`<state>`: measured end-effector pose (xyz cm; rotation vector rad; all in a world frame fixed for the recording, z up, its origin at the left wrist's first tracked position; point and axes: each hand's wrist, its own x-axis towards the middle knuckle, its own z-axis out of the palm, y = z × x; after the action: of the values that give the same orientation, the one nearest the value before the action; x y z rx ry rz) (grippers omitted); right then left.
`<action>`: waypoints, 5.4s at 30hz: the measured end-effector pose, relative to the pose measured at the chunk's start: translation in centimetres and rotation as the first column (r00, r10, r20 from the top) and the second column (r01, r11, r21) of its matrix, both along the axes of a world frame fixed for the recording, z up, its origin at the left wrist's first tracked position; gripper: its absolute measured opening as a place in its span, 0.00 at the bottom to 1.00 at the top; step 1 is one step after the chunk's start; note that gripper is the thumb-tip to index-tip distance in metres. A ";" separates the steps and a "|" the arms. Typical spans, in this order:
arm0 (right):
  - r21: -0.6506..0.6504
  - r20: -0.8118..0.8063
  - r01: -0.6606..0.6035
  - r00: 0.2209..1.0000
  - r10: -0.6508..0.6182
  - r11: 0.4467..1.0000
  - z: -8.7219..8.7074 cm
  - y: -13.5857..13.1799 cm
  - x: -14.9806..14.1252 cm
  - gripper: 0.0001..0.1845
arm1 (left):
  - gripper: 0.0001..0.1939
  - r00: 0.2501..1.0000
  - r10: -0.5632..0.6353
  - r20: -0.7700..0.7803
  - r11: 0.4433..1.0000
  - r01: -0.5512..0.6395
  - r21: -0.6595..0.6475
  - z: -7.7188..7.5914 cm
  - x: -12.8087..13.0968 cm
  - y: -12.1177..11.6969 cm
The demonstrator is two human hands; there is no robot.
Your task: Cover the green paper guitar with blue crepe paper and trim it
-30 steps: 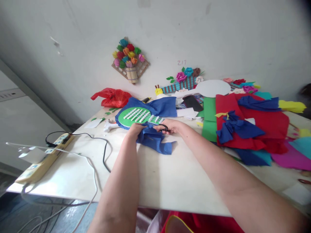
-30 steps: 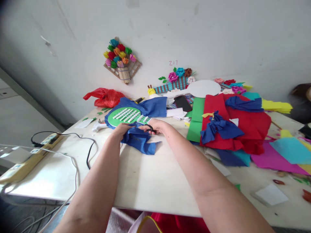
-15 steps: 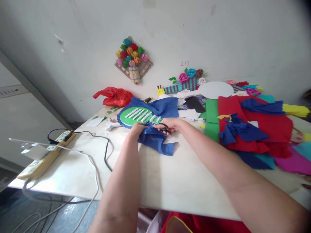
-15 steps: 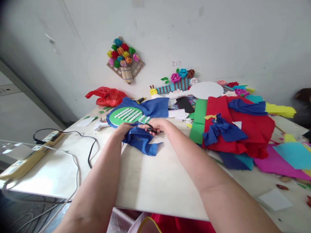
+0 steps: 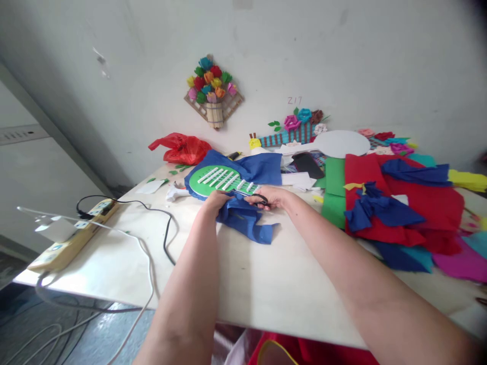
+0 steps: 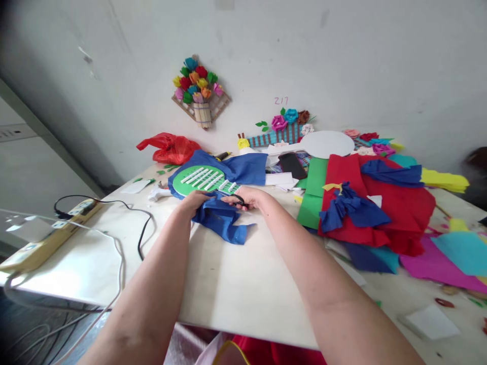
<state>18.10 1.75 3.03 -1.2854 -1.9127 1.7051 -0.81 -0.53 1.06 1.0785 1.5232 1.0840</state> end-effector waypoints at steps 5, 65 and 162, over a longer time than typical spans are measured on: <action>0.001 0.020 0.001 1.000 -0.001 1.000 -0.6 0.4 0.1 0.23 | 0.14 1.000 -0.009 0.001 1.000 0.009 -0.011 0.1 0.0 0.0; 0.054 0.055 0.003 0.998 -0.006 0.999 0.4 -0.1 0.8 0.20 | 0.11 0.999 -0.029 0.031 0.999 0.030 -0.032 1.0 0.3 -1.1; 0.213 0.012 0.082 0.996 -0.087 0.974 0.0 -1.1 -1.6 0.25 | 0.07 0.974 -0.208 0.092 0.977 0.212 -0.035 0.7 -1.1 -1.2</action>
<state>16.51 0.70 3.04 -1.2879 -1.9608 1.4078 -1.89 -1.69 1.80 1.1194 1.3254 0.9350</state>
